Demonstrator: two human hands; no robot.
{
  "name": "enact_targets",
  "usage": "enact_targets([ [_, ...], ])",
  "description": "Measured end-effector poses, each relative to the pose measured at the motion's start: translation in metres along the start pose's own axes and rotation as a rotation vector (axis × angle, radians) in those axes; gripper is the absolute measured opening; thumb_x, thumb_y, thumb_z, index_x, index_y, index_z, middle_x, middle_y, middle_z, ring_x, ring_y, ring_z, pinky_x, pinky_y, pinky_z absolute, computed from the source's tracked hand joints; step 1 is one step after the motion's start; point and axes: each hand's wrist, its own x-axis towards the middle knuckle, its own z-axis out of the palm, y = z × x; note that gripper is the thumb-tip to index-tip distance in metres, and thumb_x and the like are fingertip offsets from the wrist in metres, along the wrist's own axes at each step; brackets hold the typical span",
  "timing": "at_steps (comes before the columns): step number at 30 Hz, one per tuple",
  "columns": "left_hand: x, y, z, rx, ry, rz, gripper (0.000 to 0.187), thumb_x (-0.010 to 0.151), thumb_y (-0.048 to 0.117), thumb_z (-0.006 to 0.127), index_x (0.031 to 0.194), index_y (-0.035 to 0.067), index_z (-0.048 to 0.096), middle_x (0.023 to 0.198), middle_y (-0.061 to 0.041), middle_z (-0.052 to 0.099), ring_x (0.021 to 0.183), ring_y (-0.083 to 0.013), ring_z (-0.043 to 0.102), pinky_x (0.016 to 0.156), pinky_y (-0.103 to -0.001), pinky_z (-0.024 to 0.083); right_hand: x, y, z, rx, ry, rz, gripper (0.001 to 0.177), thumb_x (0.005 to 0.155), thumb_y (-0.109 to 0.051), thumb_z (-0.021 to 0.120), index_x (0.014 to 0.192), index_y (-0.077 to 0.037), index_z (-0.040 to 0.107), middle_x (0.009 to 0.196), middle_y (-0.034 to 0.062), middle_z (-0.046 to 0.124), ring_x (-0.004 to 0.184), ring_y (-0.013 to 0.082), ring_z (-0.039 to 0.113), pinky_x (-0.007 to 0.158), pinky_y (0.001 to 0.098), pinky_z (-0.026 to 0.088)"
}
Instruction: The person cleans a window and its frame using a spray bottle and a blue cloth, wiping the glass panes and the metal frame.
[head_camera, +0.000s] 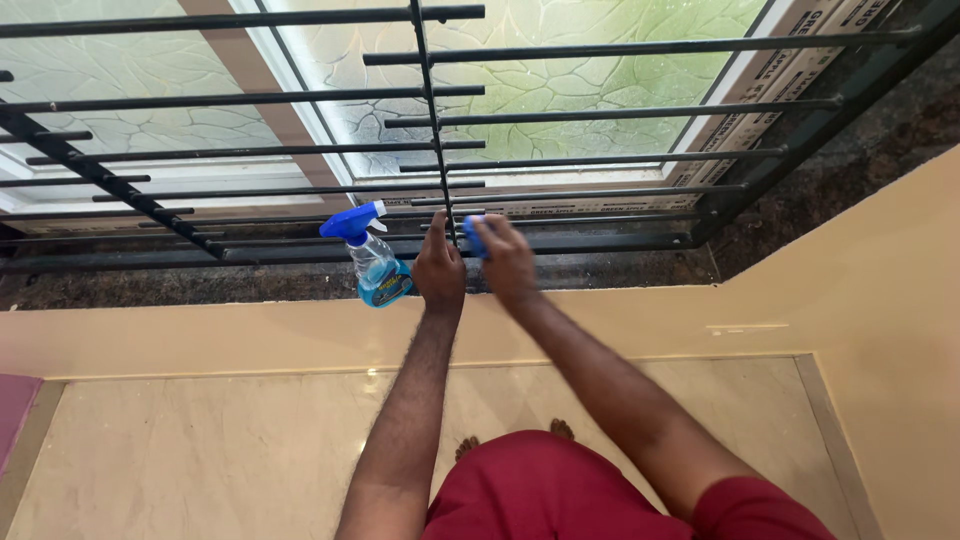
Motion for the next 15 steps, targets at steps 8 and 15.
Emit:
enact_targets([
  [8, -0.001, -0.006, -0.008, -0.003, -0.042, 0.049, 0.061, 0.089, -0.008, 0.06, 0.145, 0.016, 0.052, 0.119, -0.012, 0.075, 0.082, -0.0338, 0.076, 0.059, -0.042, 0.057, -0.006, -0.004, -0.002, -0.036, -0.062, -0.045, 0.059, 0.078, 0.01, 0.072, 0.131, -0.014, 0.071, 0.136, 0.0059, 0.065, 0.106, 0.0312, 0.07, 0.087, 0.0416, 0.06],
  [15, -0.004, -0.01, -0.002, 0.065, -0.04, 0.052, 0.065, 0.09, -0.009, 0.063, 0.148, 0.018, 0.049, 0.115, -0.013, 0.076, 0.08, -0.0335, 0.076, 0.057, -0.041, 0.058, -0.024, 0.035, -0.035, -0.088, 0.119, 0.004, 0.061, 0.073, 0.01, 0.075, 0.13, -0.011, 0.069, 0.135, 0.0085, 0.065, 0.114, 0.0354, 0.069, 0.097, 0.0428, 0.058],
])
